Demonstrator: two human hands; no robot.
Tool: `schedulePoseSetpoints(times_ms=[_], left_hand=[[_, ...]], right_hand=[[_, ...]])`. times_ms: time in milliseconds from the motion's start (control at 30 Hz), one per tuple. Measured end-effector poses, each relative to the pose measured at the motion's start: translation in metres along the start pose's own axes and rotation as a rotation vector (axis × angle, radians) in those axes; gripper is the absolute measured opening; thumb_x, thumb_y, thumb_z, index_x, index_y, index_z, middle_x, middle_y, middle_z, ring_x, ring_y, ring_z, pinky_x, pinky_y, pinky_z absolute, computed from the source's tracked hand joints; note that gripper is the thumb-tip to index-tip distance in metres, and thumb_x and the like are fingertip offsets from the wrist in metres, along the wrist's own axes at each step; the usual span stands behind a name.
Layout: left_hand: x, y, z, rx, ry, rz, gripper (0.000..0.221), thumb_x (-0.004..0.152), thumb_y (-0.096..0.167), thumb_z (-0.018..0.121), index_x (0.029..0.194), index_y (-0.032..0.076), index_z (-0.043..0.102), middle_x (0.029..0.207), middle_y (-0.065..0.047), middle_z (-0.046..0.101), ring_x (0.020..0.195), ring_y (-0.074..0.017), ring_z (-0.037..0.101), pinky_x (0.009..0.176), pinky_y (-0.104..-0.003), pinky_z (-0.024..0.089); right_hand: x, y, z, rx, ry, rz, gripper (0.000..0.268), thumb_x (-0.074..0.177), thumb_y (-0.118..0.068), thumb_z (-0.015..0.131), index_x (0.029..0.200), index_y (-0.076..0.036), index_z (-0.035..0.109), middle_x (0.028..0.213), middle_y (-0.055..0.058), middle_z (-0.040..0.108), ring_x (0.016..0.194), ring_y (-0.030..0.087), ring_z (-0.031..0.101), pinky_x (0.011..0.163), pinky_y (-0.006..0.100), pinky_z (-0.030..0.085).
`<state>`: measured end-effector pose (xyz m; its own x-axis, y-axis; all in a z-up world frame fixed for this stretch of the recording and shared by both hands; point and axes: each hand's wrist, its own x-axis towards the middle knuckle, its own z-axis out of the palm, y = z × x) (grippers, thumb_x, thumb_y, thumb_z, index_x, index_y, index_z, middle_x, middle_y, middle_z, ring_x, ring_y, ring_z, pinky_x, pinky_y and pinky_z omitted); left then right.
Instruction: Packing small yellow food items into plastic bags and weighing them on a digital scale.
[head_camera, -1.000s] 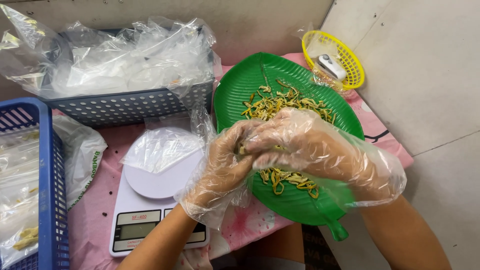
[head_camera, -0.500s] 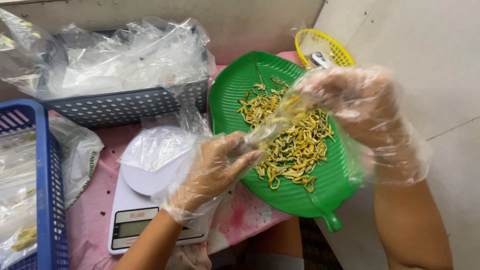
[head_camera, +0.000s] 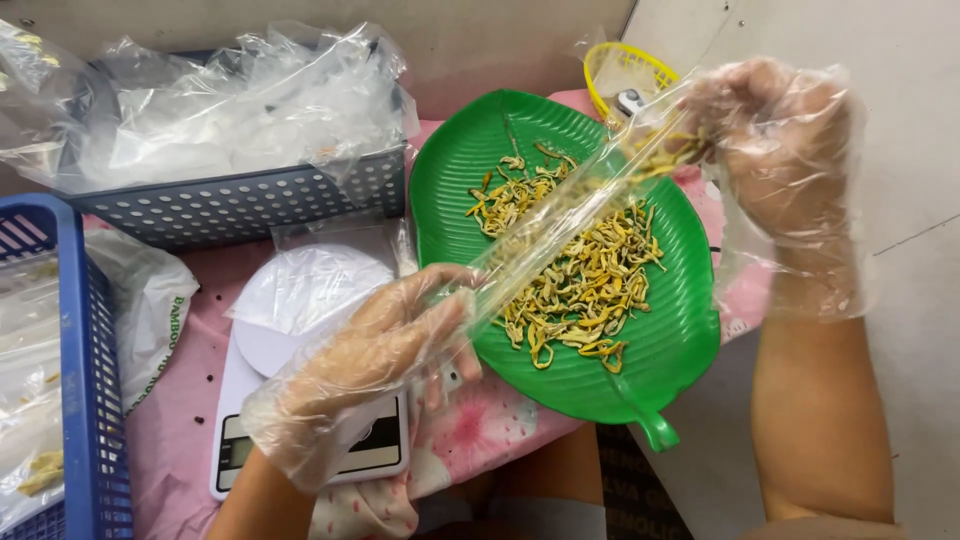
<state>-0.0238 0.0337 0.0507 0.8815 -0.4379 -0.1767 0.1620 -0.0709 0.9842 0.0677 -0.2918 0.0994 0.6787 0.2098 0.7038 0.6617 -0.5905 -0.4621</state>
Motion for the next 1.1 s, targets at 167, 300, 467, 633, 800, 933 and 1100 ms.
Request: schedulePoseSetpoints(times_ms=[167, 300, 467, 633, 800, 933, 1100], left_hand=[[0.014, -0.010, -0.008, 0.375, 0.502, 0.065, 0.088, 0.073, 0.059, 0.069, 0.147, 0.021, 0.040, 0.128, -0.008, 0.067, 0.094, -0.0218, 0.077, 0.070, -0.036, 0.062], [0.016, 0.006, 0.021, 0.676, 0.639, 0.531, 0.079, 0.093, 0.054, 0.060, 0.149, 0.003, 0.037, 0.147, -0.023, 0.052, 0.120, -0.0299, 0.066, 0.091, -0.043, 0.057], [0.068, -0.002, 0.034, 0.892, 0.478, 0.799, 0.059, 0.093, 0.046, 0.074, 0.134, 0.013, 0.048, 0.103, -0.002, 0.079, 0.089, -0.0162, 0.076, 0.062, -0.030, 0.058], [0.077, 0.006, 0.028, 0.464, 0.234, 0.559, 0.013, 0.094, 0.027, 0.067, 0.088, 0.017, 0.061, 0.072, 0.003, 0.068, 0.066, -0.0135, 0.064, 0.061, -0.030, 0.046], [0.078, -0.017, 0.018, -0.249, -0.209, 0.589, 0.028, 0.100, 0.017, 0.067, 0.126, 0.007, 0.060, 0.094, -0.008, 0.072, 0.090, -0.0139, 0.071, 0.089, -0.028, 0.060], [0.076, -0.020, 0.014, -0.151, -0.173, 0.442, 0.046, 0.088, 0.004, 0.072, 0.130, 0.010, 0.054, 0.113, -0.010, 0.071, 0.097, -0.0175, 0.072, 0.088, -0.031, 0.063], [0.060, -0.020, 0.003, 0.084, -0.163, 0.336, 0.044, 0.089, 0.009, 0.059, 0.131, 0.012, 0.049, 0.115, -0.010, 0.079, 0.098, -0.0172, 0.078, 0.086, -0.032, 0.058]], right_hand=[[-0.004, 0.035, 0.010, 0.024, -0.010, 0.055, 0.007, 0.120, 0.005, 0.067, 0.113, 0.009, 0.067, 0.107, 0.019, 0.073, 0.091, 0.024, 0.073, 0.074, 0.030, 0.064], [0.005, -0.019, 0.024, -0.155, -0.081, -0.045, 0.016, 0.118, 0.005, 0.069, 0.108, 0.016, 0.073, 0.088, 0.024, 0.074, 0.066, 0.025, 0.074, 0.053, 0.027, 0.062], [0.011, -0.069, 0.039, -0.052, -0.210, 0.277, 0.030, 0.111, -0.023, 0.066, 0.086, -0.008, 0.071, 0.072, 0.001, 0.073, 0.047, 0.007, 0.054, 0.048, 0.023, 0.046], [0.014, -0.066, 0.028, 0.242, -0.315, 0.285, 0.016, 0.101, -0.018, 0.069, 0.103, -0.002, 0.072, 0.086, 0.009, 0.074, 0.071, 0.013, 0.067, 0.064, 0.022, 0.056], [0.014, -0.058, 0.018, 0.450, -0.495, 0.280, 0.024, 0.090, -0.013, 0.071, 0.108, 0.003, 0.069, 0.102, 0.016, 0.075, 0.096, 0.020, 0.073, 0.088, 0.027, 0.060], [0.014, -0.051, 0.015, 0.280, -0.462, 0.240, 0.009, 0.091, -0.009, 0.077, 0.095, -0.001, 0.072, 0.087, 0.007, 0.073, 0.081, 0.013, 0.067, 0.076, 0.024, 0.058], [0.011, -0.042, 0.009, 0.442, -0.275, 0.235, 0.023, 0.087, -0.008, 0.078, 0.102, 0.004, 0.064, 0.098, 0.018, 0.071, 0.078, 0.020, 0.070, 0.073, 0.030, 0.065]])
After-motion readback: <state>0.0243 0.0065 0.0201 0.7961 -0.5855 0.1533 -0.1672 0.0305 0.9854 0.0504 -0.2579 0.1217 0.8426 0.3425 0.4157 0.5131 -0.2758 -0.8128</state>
